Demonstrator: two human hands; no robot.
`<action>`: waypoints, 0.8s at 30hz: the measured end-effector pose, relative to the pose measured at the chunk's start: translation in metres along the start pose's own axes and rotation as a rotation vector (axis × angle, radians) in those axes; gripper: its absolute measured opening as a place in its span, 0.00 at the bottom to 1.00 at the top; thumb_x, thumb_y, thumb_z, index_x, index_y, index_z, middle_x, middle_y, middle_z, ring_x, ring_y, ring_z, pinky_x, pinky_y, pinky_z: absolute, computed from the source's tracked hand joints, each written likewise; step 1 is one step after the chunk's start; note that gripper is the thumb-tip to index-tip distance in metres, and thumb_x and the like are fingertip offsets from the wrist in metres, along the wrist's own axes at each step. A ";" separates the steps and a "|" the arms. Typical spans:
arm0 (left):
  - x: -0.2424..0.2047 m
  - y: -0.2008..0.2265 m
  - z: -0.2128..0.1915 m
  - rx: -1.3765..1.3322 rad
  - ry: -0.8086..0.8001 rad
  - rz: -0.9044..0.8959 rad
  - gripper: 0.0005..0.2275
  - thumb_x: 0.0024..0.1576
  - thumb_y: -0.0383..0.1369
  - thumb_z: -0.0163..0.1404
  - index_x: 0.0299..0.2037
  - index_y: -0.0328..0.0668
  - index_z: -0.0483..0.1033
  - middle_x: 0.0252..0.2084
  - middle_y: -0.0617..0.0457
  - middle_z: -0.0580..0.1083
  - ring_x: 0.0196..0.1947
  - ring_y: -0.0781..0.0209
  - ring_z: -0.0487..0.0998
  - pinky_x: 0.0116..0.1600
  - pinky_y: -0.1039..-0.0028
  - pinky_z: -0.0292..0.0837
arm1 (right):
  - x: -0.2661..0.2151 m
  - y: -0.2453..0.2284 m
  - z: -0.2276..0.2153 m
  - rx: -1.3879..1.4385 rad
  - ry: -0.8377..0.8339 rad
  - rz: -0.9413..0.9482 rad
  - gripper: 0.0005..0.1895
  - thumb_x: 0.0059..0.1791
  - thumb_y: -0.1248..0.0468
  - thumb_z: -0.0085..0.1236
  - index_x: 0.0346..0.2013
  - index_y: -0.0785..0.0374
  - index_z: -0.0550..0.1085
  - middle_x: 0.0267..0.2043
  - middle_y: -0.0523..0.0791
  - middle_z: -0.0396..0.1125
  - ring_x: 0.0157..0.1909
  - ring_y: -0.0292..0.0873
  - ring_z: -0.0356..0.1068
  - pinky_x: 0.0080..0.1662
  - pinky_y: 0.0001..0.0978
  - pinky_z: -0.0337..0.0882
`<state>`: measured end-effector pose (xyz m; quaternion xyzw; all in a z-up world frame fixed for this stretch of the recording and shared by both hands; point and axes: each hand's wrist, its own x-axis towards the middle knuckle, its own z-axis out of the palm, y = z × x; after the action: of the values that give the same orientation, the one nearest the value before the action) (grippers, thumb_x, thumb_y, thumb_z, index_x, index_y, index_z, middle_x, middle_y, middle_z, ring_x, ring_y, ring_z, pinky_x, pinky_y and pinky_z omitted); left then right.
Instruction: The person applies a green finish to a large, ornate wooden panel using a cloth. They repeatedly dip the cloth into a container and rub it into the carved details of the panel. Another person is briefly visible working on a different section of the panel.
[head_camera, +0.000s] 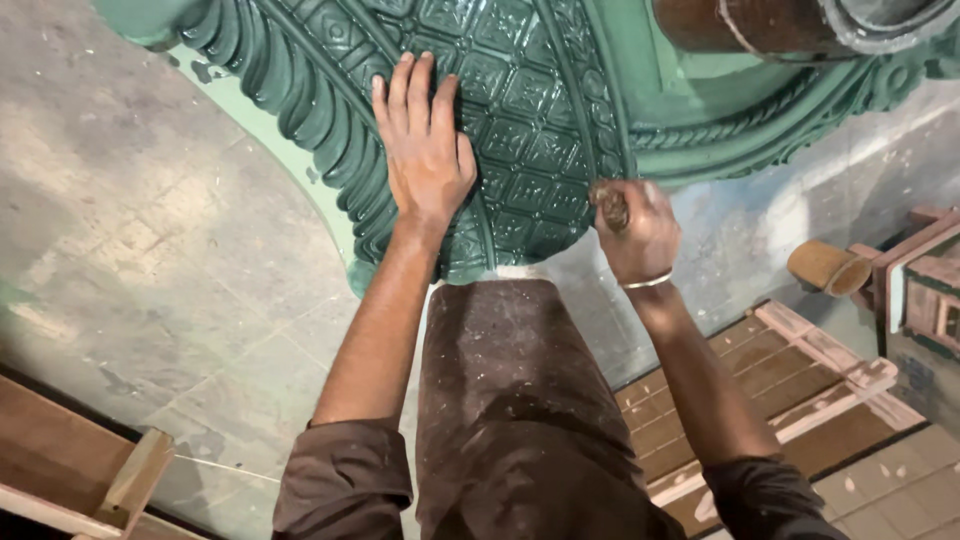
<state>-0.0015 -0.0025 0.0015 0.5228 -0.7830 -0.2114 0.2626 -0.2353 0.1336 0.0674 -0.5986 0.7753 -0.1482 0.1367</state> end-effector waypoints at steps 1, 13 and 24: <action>0.002 -0.001 0.001 0.003 0.011 0.005 0.24 0.53 0.26 0.51 0.63 0.34 0.68 0.72 0.40 0.60 0.76 0.40 0.54 0.80 0.43 0.40 | 0.009 0.001 0.005 -0.003 0.016 -0.021 0.11 0.49 0.69 0.67 0.44 0.58 0.77 0.44 0.48 0.72 0.48 0.55 0.73 0.49 0.45 0.73; -0.003 0.002 -0.006 -0.038 -0.024 -0.031 0.24 0.52 0.27 0.51 0.61 0.32 0.69 0.70 0.39 0.61 0.75 0.40 0.55 0.79 0.42 0.42 | 0.042 0.012 0.008 0.505 -0.175 0.085 0.19 0.50 0.64 0.70 0.52 0.67 0.74 0.53 0.49 0.68 0.55 0.45 0.70 0.59 0.35 0.70; -0.003 -0.006 -0.003 -0.071 -0.017 -0.039 0.24 0.52 0.27 0.52 0.61 0.31 0.69 0.71 0.38 0.60 0.75 0.40 0.54 0.79 0.41 0.43 | 0.165 -0.075 0.034 0.020 -0.188 -0.406 0.23 0.44 0.73 0.68 0.52 0.55 0.77 0.49 0.49 0.69 0.54 0.56 0.70 0.54 0.45 0.71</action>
<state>0.0061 -0.0023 -0.0004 0.5266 -0.7668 -0.2485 0.2701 -0.1965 -0.0466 0.0601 -0.7521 0.6213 -0.1240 0.1815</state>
